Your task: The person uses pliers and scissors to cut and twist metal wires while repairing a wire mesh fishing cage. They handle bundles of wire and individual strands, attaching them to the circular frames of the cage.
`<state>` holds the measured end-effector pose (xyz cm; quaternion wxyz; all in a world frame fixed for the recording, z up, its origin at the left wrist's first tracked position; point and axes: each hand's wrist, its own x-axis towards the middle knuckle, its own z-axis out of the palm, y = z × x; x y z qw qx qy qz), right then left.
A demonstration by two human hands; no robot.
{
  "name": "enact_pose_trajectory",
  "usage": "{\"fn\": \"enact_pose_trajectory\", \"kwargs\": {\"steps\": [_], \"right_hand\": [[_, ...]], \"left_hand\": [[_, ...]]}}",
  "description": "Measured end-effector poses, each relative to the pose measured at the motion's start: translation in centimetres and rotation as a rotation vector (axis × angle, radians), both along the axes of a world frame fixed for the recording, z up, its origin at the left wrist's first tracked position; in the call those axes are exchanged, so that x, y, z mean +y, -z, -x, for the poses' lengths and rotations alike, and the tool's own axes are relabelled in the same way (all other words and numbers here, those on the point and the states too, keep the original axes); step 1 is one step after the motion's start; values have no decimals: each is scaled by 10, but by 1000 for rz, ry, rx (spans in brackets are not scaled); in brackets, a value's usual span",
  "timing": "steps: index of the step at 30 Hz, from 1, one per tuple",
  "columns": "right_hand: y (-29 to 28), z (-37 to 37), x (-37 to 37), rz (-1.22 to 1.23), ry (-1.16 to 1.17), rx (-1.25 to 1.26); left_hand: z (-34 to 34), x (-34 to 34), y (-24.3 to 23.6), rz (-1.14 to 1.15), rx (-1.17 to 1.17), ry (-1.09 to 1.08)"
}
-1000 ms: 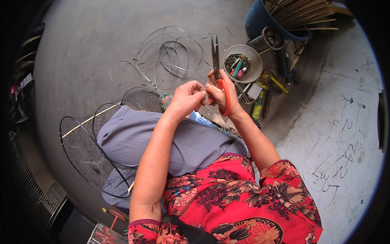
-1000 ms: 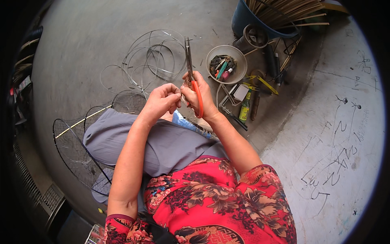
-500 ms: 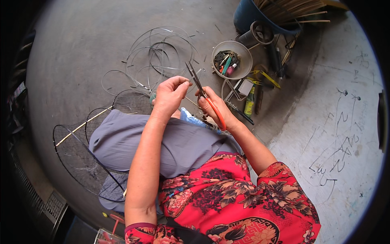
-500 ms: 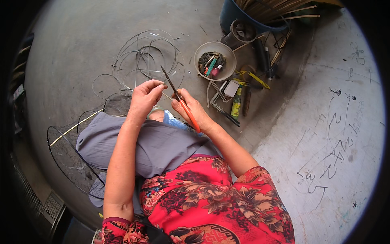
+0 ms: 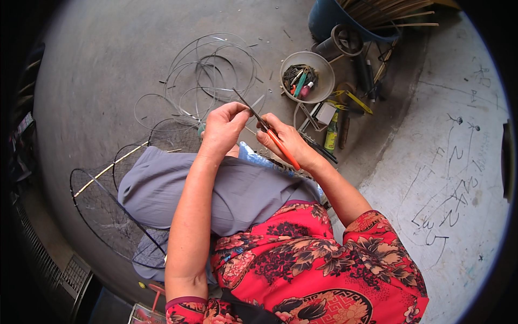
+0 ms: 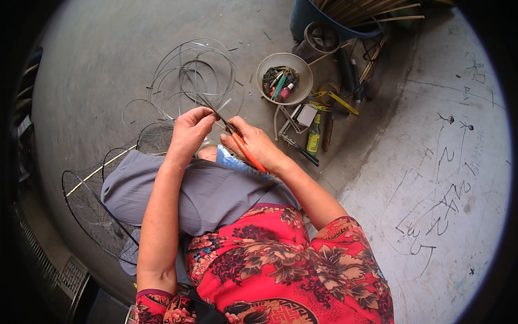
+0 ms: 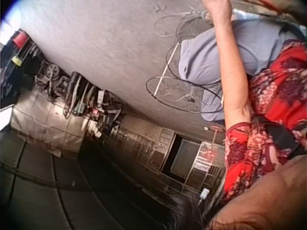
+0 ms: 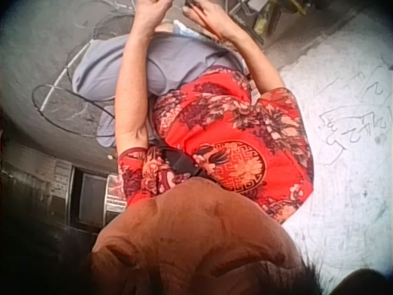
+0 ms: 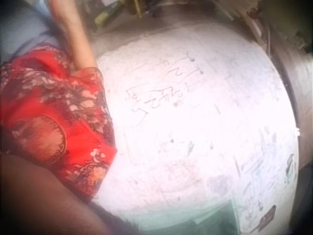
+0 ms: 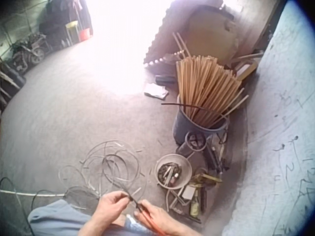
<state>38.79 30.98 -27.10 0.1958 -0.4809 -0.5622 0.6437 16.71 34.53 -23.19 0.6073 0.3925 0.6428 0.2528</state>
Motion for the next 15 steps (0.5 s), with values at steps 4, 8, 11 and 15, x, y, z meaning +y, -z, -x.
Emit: {"fn": "enact_pose_trajectory", "kwargs": {"steps": [4,8,11,15], "right_hand": [[-8,3,-1,25,65,12],[-3,7,-10,43,109,16],[5,7,-19,52,119,9],[10,9,-24,22,170,24]], "left_hand": [[-1,0,3,-8,-9,-16],[3,-3,12,-27,-2,2],[2,-5,16,-13,14,24],[-2,-3,14,0,45,40]]}}
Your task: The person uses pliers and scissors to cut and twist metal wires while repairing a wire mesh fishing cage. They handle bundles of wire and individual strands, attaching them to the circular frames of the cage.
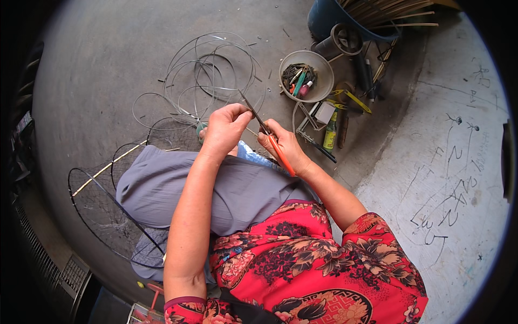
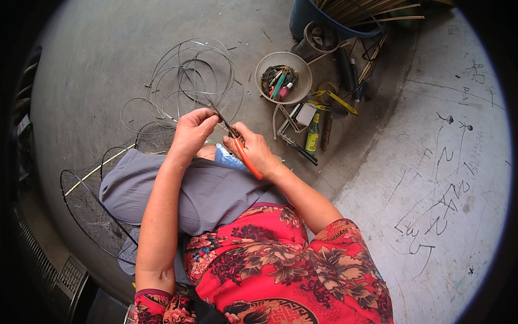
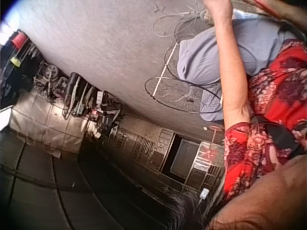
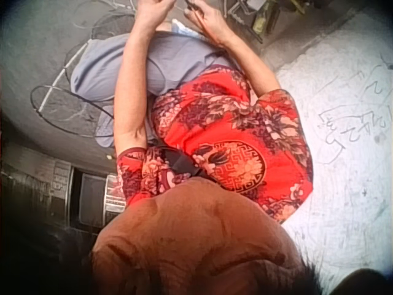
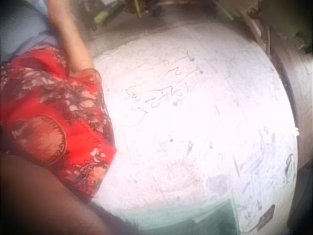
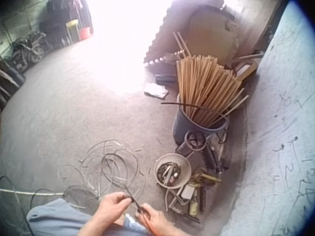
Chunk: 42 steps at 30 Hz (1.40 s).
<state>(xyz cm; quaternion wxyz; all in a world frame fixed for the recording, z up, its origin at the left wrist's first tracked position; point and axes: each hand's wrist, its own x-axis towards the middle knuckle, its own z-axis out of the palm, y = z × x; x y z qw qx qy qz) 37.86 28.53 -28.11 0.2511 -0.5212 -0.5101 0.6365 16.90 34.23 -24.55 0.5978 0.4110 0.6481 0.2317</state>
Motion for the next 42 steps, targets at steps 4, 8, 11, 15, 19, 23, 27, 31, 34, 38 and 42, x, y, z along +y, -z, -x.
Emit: {"fn": "enact_pose_trajectory", "kwargs": {"steps": [4,8,11,15,19,23,27,31,34,38,42], "right_hand": [[4,0,2,17,39,19],[4,7,17,53,132,86],[3,13,36,141,280,197],[-8,23,56,185,323,459],[1,8,72,32,427,487],[1,-12,64,144,469,472],[9,-24,26,238,151,372],[-2,-12,15,71,-26,145],[-15,-6,18,-34,-39,24],[-17,-8,23,-10,-97,-9],[-17,-9,24,8,-116,-8]], "left_hand": [[-2,1,-3,-26,-27,-41],[-2,3,-8,85,-72,-37],[-7,7,-18,154,-99,-41],[-4,4,-19,174,-184,-52],[-10,8,-26,171,-148,-36],[-4,9,-23,56,-93,6],[-1,11,-17,-5,-144,-89],[-1,8,-11,-31,-122,-97],[-2,5,-11,10,-123,-113],[1,4,-12,14,-109,-95],[-1,5,-13,0,-126,-99]]}}
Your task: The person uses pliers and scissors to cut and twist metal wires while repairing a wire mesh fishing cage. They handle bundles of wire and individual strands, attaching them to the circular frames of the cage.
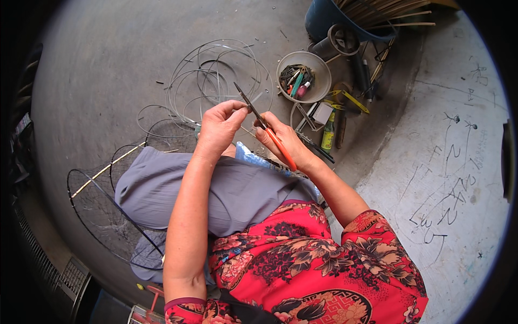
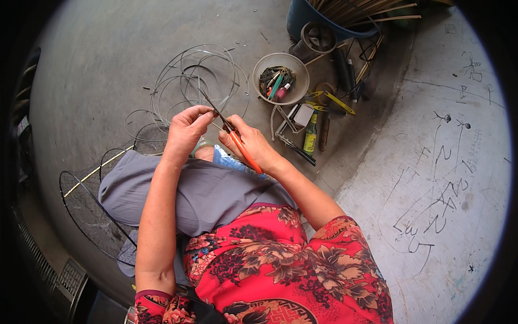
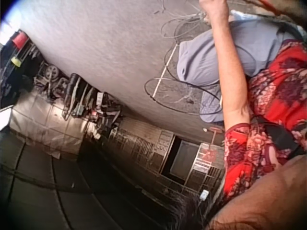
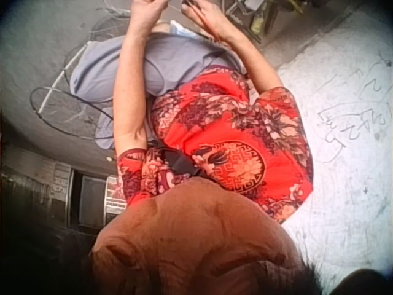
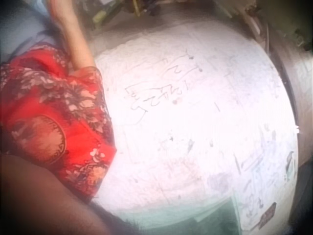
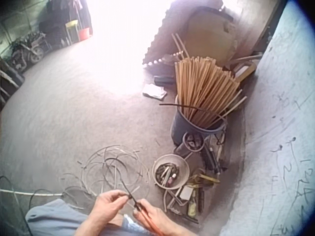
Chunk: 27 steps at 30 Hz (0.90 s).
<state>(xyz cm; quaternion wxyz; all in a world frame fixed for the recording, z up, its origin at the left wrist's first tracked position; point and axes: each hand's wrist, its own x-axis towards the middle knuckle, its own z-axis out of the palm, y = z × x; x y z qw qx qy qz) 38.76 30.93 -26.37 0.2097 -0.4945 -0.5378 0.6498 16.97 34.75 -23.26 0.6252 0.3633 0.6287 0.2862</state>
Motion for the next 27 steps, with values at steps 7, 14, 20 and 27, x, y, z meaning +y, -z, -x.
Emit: {"fn": "enact_pose_trajectory", "kwargs": {"steps": [7,14,20,27], "right_hand": [[3,3,-3,-5,-22,-32],[-1,6,-3,0,13,8],[5,7,-16,20,77,-36],[25,15,-14,56,317,86]], "left_hand": [[-2,-2,3,3,78,9],[-2,0,-1,10,51,1],[3,-5,11,4,57,20],[-4,-3,8,83,60,115]]}}
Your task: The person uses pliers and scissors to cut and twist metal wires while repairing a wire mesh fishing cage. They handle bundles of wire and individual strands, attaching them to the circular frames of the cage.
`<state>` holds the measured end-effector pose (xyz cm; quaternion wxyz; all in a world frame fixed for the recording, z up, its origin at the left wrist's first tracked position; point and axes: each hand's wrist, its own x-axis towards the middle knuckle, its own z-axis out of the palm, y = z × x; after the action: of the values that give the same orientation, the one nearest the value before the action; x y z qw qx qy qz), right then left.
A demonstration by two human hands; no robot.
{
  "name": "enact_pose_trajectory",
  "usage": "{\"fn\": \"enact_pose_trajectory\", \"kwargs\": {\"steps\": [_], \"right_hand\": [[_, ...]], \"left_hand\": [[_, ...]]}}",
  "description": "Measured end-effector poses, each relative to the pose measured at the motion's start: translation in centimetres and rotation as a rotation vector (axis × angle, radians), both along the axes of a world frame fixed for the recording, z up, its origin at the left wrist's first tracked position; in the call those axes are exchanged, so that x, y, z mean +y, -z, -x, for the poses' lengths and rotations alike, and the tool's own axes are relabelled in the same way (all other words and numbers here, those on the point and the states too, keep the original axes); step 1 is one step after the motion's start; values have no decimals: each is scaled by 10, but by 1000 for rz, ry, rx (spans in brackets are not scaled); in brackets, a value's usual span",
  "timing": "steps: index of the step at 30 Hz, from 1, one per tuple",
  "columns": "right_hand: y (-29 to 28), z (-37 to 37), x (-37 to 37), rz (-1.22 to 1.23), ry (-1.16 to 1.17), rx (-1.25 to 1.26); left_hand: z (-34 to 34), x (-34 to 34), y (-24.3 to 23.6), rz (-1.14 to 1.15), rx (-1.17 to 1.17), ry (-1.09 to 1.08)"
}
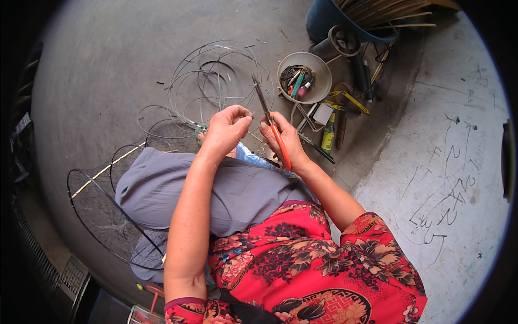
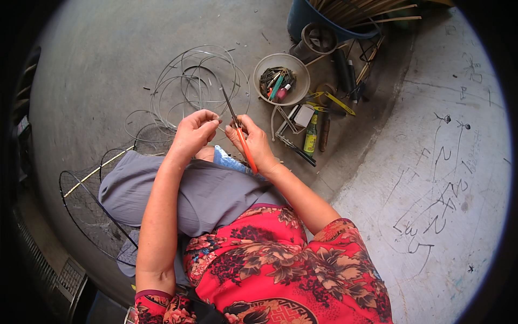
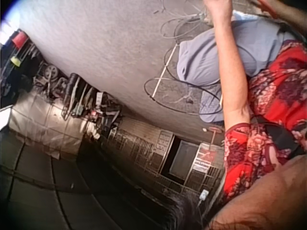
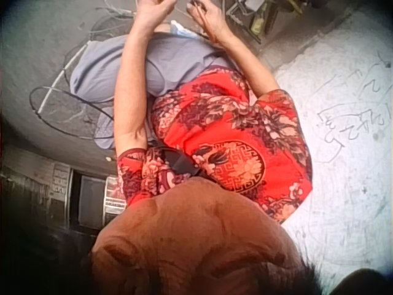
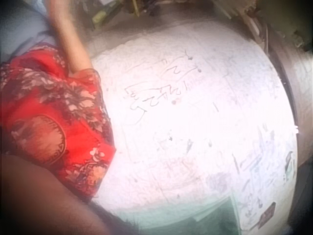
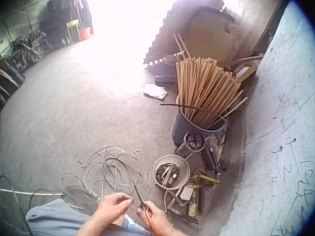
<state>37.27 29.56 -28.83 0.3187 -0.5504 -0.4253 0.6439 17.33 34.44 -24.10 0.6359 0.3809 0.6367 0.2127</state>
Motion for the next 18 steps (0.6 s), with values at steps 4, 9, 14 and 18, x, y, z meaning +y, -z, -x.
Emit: {"fn": "enact_pose_trajectory", "kwargs": {"steps": [4,9,14,18], "right_hand": [[-7,7,31,161,137,294],[-6,0,54,-2,233,375],[-7,-17,36,113,183,348],[-5,-15,0,105,-119,219]], "left_hand": [[-2,0,-10,75,-72,93],[-3,3,-17,67,-108,14],[5,8,-16,-23,-61,-48],[1,11,-20,-32,-67,-115]]}}
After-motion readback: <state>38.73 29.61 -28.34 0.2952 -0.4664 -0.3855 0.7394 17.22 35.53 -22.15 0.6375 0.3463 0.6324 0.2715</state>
